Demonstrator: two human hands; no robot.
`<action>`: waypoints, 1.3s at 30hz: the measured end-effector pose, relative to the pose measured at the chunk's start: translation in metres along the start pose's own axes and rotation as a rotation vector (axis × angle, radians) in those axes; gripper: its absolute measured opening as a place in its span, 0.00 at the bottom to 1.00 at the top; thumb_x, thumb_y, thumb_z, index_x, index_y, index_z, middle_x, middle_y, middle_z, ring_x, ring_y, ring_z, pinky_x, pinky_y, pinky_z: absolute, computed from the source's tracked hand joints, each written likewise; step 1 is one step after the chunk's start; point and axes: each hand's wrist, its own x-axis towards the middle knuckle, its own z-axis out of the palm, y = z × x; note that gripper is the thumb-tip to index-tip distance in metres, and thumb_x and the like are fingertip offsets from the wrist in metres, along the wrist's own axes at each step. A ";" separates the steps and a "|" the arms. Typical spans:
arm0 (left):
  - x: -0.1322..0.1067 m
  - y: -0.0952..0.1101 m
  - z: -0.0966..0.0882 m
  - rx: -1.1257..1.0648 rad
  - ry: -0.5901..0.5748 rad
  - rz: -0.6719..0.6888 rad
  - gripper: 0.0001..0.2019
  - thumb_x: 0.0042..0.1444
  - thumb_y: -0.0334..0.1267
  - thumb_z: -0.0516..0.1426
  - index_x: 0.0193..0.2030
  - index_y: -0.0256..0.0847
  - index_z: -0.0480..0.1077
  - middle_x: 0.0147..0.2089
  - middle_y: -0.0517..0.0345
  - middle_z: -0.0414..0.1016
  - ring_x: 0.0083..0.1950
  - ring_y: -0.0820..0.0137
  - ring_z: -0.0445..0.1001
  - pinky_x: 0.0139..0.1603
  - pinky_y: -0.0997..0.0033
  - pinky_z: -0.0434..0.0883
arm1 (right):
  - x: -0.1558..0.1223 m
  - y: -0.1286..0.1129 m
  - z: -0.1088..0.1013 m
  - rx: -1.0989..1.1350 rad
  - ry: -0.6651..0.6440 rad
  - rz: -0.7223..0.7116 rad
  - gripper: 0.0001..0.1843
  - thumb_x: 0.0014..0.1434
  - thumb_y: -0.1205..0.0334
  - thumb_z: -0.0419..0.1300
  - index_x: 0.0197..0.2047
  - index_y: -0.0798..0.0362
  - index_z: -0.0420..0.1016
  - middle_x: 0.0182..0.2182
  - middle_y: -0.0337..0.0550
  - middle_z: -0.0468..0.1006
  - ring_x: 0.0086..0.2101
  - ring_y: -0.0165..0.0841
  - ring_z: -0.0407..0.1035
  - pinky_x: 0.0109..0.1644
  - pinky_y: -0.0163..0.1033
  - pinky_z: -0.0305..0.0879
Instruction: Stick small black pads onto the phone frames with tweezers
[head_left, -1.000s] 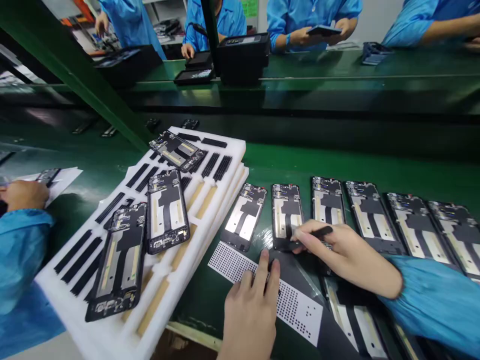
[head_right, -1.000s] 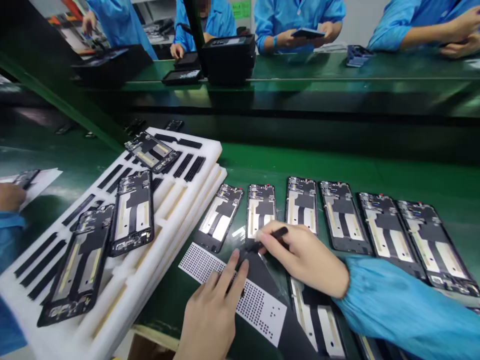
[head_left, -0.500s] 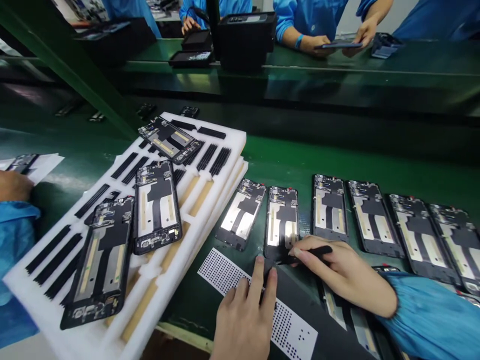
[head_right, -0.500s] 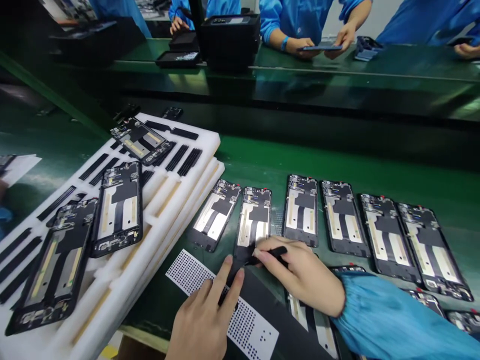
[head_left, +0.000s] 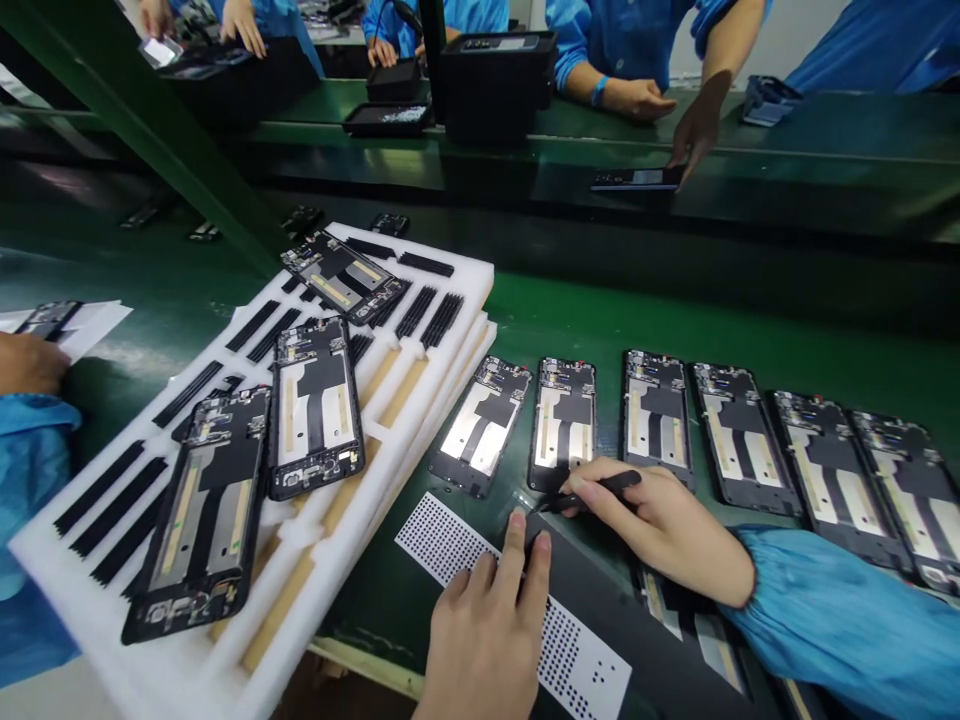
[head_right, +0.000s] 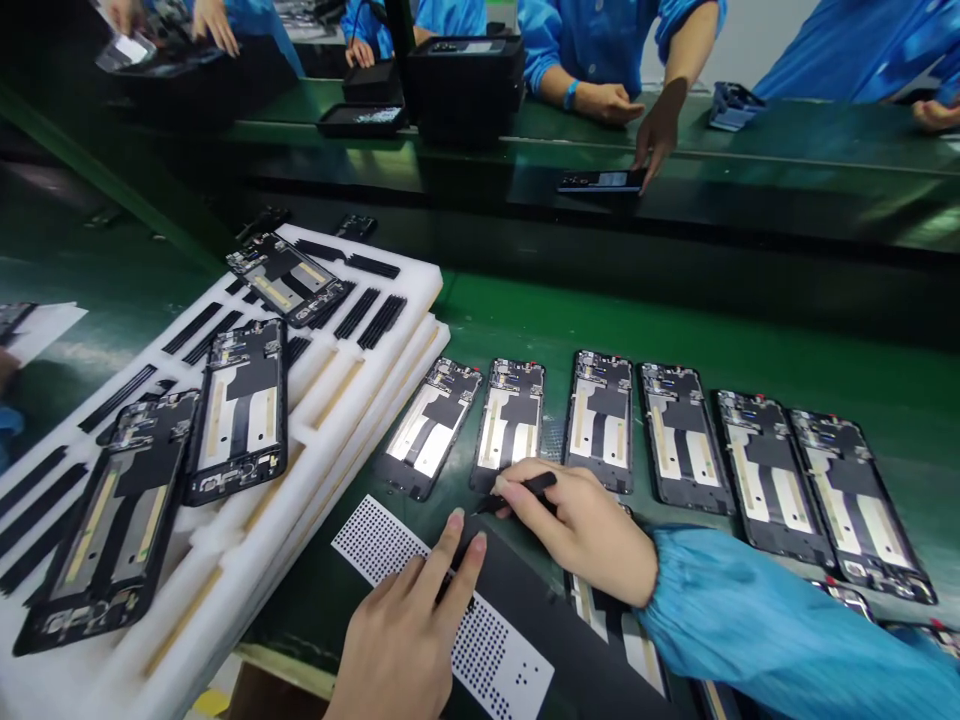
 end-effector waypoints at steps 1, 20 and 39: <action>0.000 -0.001 0.001 -0.005 0.001 0.002 0.32 0.51 0.20 0.49 0.63 0.37 0.70 0.64 0.41 0.72 0.36 0.63 0.80 0.29 0.65 0.79 | 0.002 -0.001 0.000 0.012 -0.010 0.025 0.19 0.72 0.53 0.51 0.38 0.51 0.79 0.37 0.43 0.83 0.37 0.34 0.79 0.44 0.38 0.74; 0.027 0.035 -0.038 -2.482 0.002 -0.490 0.13 0.69 0.45 0.55 0.56 0.45 0.68 0.36 0.58 0.74 0.24 0.80 0.67 0.25 0.78 0.67 | -0.079 -0.061 0.017 -0.013 0.517 0.132 0.20 0.70 0.48 0.54 0.47 0.46 0.87 0.42 0.45 0.87 0.39 0.37 0.83 0.42 0.29 0.79; 0.028 0.044 -0.030 -2.595 0.016 -0.483 0.13 0.68 0.44 0.56 0.54 0.43 0.73 0.36 0.55 0.75 0.25 0.76 0.71 0.26 0.75 0.70 | -0.087 -0.059 0.028 0.083 0.722 0.059 0.11 0.69 0.53 0.59 0.45 0.38 0.84 0.38 0.34 0.87 0.38 0.30 0.83 0.45 0.25 0.76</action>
